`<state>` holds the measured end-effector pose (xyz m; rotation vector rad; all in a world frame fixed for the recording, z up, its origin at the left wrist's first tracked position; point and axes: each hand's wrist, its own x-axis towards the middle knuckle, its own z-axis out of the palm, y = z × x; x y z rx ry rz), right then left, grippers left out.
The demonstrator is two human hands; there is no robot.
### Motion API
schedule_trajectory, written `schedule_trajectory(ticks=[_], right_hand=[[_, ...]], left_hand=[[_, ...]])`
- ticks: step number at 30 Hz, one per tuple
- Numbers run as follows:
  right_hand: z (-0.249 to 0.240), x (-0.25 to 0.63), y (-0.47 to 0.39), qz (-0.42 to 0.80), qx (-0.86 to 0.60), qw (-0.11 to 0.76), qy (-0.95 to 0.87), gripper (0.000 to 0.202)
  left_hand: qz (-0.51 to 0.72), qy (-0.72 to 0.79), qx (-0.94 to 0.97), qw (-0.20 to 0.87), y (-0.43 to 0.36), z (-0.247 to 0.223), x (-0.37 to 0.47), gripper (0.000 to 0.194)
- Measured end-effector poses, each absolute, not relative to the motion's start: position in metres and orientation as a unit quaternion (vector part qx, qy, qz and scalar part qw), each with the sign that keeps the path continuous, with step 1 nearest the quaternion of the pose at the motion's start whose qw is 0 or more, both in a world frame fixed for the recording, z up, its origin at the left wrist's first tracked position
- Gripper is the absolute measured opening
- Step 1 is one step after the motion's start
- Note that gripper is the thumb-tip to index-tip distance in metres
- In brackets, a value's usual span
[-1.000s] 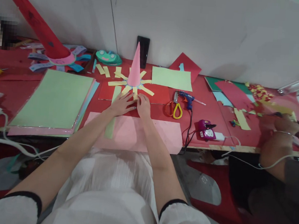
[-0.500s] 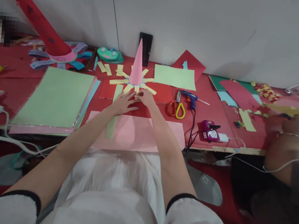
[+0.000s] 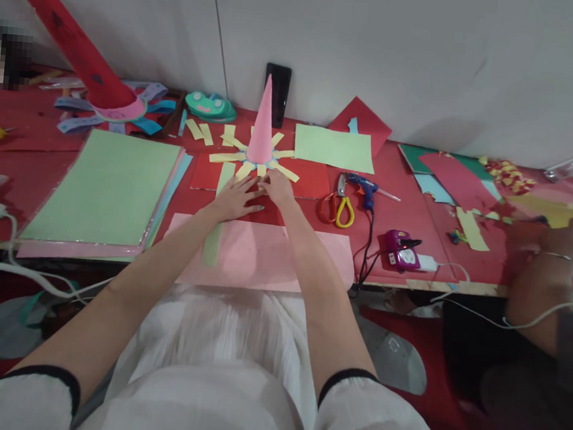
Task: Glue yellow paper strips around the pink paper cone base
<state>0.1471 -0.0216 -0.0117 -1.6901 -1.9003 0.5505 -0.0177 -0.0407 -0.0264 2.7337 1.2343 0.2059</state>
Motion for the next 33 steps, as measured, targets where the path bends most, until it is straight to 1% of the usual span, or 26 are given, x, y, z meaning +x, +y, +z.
schedule_trajectory(ticks=[9,13,19,24,33], right_hand=[[-0.02,0.154,-0.013,0.192,-0.567,0.245,-0.762,0.012],[-0.021,0.154,-0.011,0.188,-0.564,0.24,-0.767,0.013],[-0.02,0.154,-0.012,0.221,-0.561,0.247,-0.758,0.013],[-0.019,0.155,-0.016,0.243,-0.57,0.264,-0.739,0.012],[-0.014,0.154,-0.017,0.265,-0.573,0.265,-0.729,0.017]], left_hand=[[0.08,0.407,0.906,0.089,-0.038,-0.031,-0.018,0.054],[0.074,0.412,0.903,0.093,-0.037,-0.03,-0.018,0.054],[0.048,0.415,0.904,0.091,-0.039,-0.025,-0.017,0.057],[0.046,0.416,0.904,0.088,-0.038,-0.026,-0.017,0.058],[0.05,0.412,0.905,0.095,-0.037,-0.026,-0.017,0.057]])
